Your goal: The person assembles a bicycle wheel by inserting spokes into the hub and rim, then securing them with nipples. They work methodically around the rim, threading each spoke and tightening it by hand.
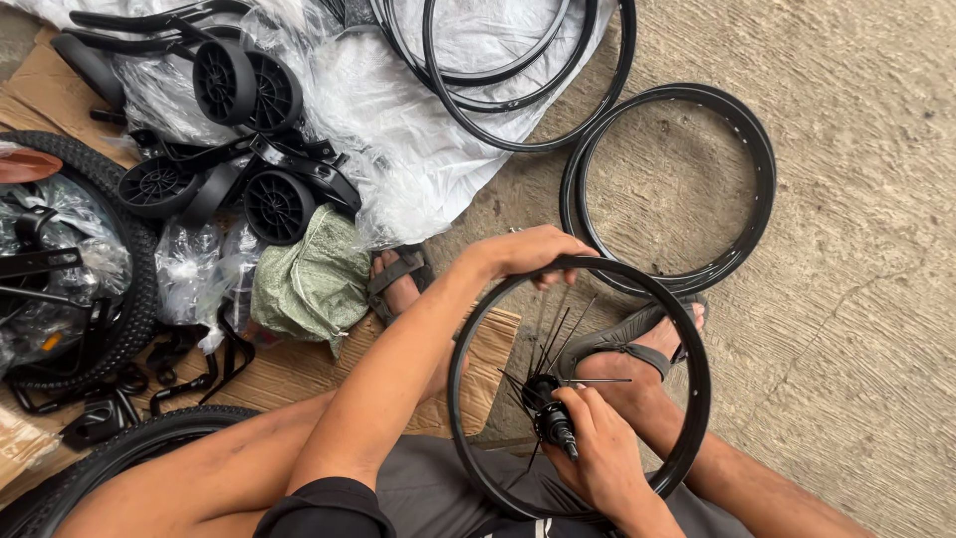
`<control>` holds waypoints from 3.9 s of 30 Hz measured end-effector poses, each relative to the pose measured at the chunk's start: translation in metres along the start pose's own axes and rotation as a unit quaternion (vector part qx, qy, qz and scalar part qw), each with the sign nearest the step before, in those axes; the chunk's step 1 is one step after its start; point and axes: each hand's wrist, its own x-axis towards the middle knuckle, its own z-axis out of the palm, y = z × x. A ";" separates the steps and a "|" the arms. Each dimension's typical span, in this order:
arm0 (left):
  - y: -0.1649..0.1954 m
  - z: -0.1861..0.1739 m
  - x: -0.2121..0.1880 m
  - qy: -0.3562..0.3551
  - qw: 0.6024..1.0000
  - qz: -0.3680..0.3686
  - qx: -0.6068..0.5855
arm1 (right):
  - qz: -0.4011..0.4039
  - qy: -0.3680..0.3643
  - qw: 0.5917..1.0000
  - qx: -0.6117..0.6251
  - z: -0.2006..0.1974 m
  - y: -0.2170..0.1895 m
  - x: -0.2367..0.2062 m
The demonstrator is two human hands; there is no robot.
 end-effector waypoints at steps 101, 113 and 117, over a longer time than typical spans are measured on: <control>-0.116 0.140 -0.114 0.392 0.900 0.028 0.189 | 0.020 0.110 0.992 0.058 0.037 0.000 0.000; -0.131 0.141 -0.100 0.368 0.925 0.085 0.025 | 0.025 0.074 0.996 0.047 0.027 -0.010 0.007; -0.128 0.134 -0.101 0.331 0.940 0.086 -0.003 | 0.004 0.078 0.996 0.035 0.026 -0.012 0.008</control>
